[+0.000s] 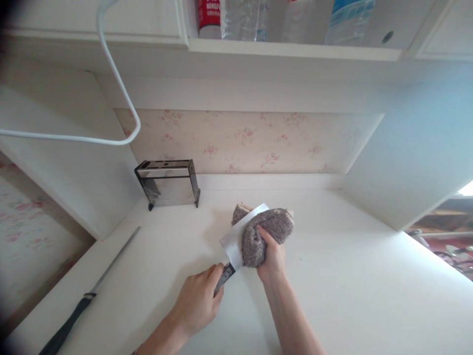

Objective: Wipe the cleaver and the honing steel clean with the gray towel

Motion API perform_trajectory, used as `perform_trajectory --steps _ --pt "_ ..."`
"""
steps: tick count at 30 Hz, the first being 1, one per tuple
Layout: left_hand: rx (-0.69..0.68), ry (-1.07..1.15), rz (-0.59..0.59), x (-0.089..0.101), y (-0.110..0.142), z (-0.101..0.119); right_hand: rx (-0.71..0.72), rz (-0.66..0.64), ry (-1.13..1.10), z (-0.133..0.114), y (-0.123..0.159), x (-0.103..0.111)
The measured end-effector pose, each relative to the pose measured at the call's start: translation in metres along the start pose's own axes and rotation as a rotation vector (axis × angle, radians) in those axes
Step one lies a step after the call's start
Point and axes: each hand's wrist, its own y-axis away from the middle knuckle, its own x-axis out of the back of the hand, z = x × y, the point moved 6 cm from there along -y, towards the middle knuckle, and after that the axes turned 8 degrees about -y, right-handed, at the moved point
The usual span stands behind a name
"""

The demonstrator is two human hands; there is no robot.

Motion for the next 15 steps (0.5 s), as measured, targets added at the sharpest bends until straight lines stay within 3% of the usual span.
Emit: perform_trajectory --steps 3,9,15 --pt "-0.013 -0.053 0.01 0.001 0.002 0.001 0.01 0.104 -0.114 -0.022 -0.011 0.012" --pt "0.015 -0.025 0.057 0.003 0.009 -0.008 0.149 0.026 -0.316 -0.055 -0.023 0.021" --pt "0.226 0.29 0.179 0.023 0.014 -0.027 0.125 -0.101 -0.292 -0.052 -0.026 0.016"
